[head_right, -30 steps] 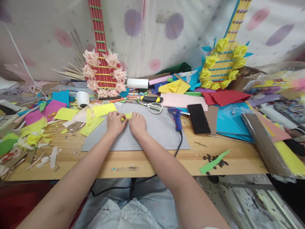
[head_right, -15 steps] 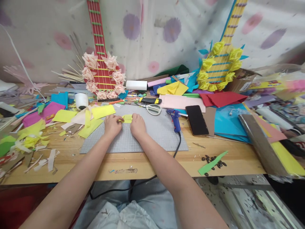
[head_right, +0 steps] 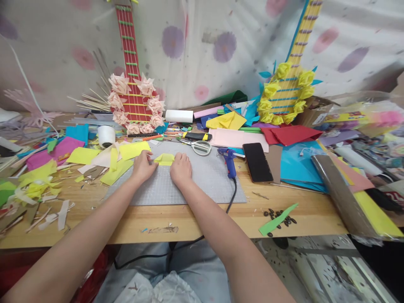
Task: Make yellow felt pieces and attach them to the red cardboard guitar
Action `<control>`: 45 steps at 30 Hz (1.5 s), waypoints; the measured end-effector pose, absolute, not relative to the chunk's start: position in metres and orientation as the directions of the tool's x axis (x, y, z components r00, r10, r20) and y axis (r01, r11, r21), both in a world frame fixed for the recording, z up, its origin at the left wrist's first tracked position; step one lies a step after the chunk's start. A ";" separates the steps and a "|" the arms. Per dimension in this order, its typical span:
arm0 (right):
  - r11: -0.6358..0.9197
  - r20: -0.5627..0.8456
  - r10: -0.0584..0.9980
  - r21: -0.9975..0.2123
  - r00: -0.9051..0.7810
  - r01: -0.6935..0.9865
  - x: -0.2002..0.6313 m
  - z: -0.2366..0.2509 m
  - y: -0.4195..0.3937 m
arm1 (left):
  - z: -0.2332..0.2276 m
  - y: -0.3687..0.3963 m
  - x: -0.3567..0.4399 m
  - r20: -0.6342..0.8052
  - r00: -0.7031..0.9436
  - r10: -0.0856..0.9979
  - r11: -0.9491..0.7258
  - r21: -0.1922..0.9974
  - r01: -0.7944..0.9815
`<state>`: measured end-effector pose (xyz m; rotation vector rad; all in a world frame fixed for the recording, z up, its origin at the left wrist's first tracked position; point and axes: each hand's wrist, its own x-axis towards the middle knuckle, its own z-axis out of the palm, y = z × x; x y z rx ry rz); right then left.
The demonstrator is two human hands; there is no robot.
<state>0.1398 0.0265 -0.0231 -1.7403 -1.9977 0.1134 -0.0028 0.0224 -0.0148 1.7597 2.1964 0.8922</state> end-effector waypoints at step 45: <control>-0.010 -0.080 0.969 -0.958 0.233 -0.288 0.176 -0.019 0.061 | 0.031 0.066 0.067 -0.233 0.231 0.945 -0.175 0.239 0.955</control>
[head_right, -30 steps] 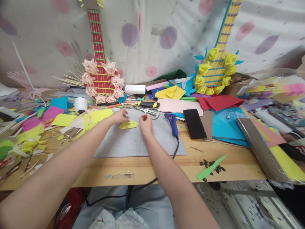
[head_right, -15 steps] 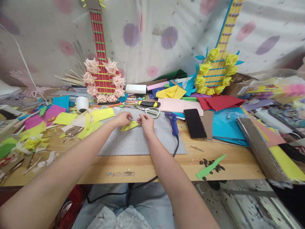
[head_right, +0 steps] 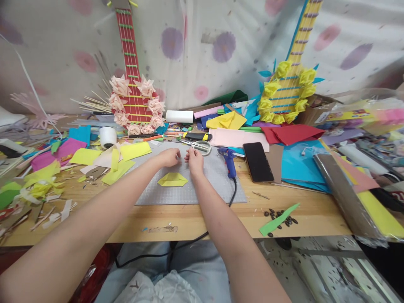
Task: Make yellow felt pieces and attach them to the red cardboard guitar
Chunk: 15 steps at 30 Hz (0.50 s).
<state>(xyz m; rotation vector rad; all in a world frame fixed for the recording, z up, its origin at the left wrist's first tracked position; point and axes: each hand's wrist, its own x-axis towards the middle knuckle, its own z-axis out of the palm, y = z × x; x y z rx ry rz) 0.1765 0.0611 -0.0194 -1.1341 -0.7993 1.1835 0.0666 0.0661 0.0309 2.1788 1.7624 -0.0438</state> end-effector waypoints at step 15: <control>-0.153 -0.203 0.979 -0.838 0.037 -0.524 0.183 -0.009 0.063 | 0.030 0.064 0.068 -0.005 0.186 0.983 -0.132 0.687 0.715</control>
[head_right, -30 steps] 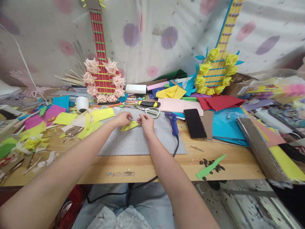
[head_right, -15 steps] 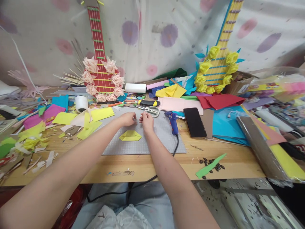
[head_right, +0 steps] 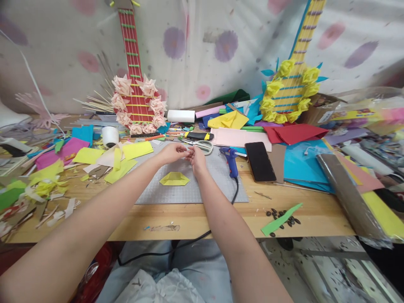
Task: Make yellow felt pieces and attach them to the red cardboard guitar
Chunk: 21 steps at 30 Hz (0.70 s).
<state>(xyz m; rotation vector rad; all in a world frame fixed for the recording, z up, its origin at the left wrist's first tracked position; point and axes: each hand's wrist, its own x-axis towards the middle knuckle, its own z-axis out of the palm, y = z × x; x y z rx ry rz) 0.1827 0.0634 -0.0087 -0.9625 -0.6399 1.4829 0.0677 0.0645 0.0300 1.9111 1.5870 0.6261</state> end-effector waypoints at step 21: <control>0.132 0.046 0.971 -0.922 -0.234 0.365 0.198 -0.001 0.053 | 0.037 0.041 0.034 -0.130 0.123 0.984 -0.095 0.208 0.974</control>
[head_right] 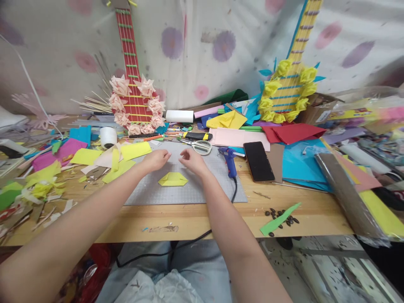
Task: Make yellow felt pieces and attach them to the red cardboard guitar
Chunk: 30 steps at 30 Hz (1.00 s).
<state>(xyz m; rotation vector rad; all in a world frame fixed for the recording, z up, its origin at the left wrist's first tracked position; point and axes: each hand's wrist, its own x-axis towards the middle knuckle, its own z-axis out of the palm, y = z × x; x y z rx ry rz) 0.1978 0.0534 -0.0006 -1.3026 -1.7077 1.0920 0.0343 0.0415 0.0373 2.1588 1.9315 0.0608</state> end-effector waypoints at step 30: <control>0.408 -0.150 0.784 -0.606 -0.602 0.683 0.164 0.011 0.026 | 0.028 0.000 0.022 -0.346 0.107 0.932 0.001 0.299 0.954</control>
